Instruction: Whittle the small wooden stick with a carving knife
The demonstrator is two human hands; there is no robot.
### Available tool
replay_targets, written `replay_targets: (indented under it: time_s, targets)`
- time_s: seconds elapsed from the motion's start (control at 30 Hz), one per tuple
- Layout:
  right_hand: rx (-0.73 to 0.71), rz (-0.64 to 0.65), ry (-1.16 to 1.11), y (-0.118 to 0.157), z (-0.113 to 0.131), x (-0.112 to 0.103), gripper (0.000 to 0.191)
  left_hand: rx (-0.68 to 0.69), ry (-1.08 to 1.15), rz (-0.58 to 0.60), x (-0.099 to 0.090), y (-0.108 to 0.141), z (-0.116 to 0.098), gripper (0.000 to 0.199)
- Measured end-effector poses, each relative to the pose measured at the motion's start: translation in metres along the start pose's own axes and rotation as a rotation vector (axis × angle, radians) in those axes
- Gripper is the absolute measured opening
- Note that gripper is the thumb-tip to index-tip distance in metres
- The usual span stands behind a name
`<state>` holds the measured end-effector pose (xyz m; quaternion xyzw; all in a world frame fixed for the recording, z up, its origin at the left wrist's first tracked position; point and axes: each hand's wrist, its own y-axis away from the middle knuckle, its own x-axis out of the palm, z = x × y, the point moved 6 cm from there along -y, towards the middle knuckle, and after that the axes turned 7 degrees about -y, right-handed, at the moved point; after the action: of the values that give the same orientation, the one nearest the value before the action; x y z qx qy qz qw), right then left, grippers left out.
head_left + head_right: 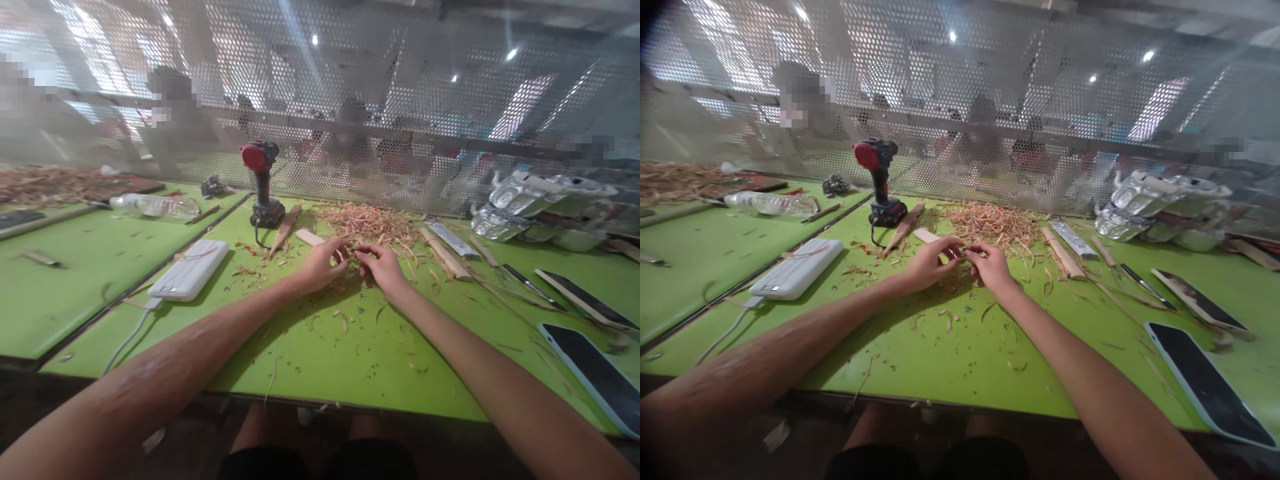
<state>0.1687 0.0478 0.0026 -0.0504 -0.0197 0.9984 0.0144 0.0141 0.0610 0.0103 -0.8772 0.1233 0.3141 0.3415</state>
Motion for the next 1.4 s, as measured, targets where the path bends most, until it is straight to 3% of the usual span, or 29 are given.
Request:
replay_targets:
  time_s: [0.13,0.4,0.57,0.73,0.83,1.03,1.3,1.4]
  targets:
    - [0.021,0.008,-0.043,0.0,0.001,0.001,0.009,-0.049,0.102,0.015,0.001,0.0,0.003,0.028]
    - [-0.044,0.086,-0.019,-0.001,-0.002,0.005,0.024,-0.095,0.189,-0.04,0.002,-0.002,0.013,0.017]
    - [-0.196,0.16,0.071,0.002,0.01,0.01,0.023,-0.161,0.112,-0.048,0.0,-0.003,0.018,0.008]
    - [-0.287,0.139,0.119,-0.001,0.012,0.007,0.023,-0.194,0.117,-0.024,0.002,-0.002,0.02,0.007]
    - [-0.28,0.117,0.128,-0.004,0.01,0.003,0.028,-0.168,0.116,-0.011,0.003,-0.003,0.018,0.016]
    - [-0.255,0.085,0.104,-0.004,0.012,0.001,0.036,-0.141,0.217,0.036,0.006,-0.003,0.013,0.017]
    - [-0.23,0.079,0.054,-0.004,0.014,-0.001,0.041,-0.194,0.391,0.035,0.008,-0.003,0.014,0.022]
    - [-0.235,0.073,0.049,-0.005,0.013,-0.002,0.041,-0.252,0.501,0.089,0.01,-0.002,0.015,0.021]
